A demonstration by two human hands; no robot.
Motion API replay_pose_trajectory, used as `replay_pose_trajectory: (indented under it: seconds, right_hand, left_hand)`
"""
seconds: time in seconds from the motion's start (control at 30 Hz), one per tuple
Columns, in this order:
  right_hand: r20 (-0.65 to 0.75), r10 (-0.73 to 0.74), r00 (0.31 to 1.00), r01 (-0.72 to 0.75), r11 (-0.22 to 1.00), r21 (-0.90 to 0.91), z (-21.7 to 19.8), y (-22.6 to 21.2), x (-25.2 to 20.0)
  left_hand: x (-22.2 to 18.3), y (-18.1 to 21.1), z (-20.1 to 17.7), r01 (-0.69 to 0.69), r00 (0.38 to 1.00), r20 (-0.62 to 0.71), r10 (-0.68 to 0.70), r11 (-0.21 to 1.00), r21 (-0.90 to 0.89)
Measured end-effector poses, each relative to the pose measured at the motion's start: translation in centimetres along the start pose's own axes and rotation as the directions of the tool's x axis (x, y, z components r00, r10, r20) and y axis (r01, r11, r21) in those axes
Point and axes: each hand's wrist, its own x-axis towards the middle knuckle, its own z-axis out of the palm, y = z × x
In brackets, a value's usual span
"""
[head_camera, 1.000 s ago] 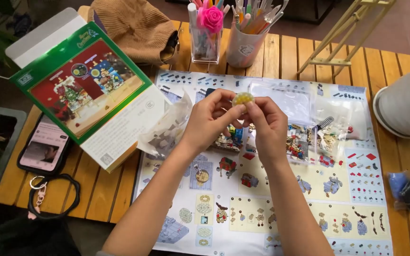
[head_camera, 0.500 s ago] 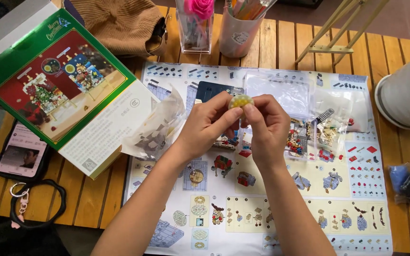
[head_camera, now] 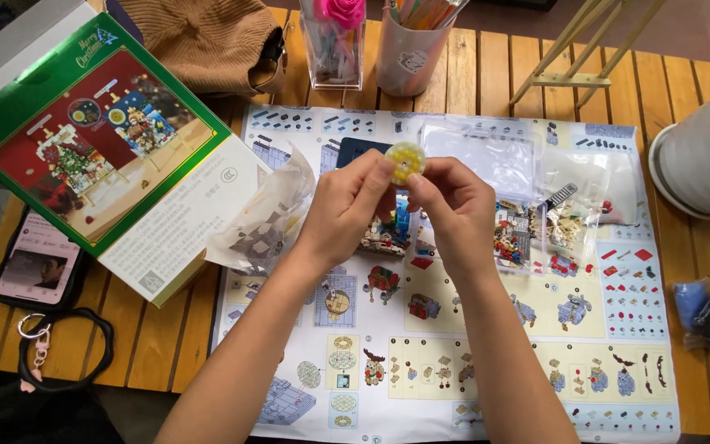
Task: Assembling a small Christmas-themed building block set on a wooden table, including opening parts bags and following instructions.
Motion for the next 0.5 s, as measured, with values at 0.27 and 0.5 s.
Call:
replay_pose_trajectory:
  seconds: [0.27,0.5]
  right_hand:
    - [0.15,0.016,0.989,-0.017,1.0,0.008,-0.37,0.19,-0.05]
    - [0.182,0.031,0.983,-0.046,0.996,0.075,-0.11,0.29,-0.09]
  left_hand:
    - [-0.04,0.12,-0.37,-0.029,0.999,-0.027,0.029,1.0,-0.004]
    - [-0.11,0.57,0.41,-0.042,0.995,0.085,0.052,0.992,-0.121]
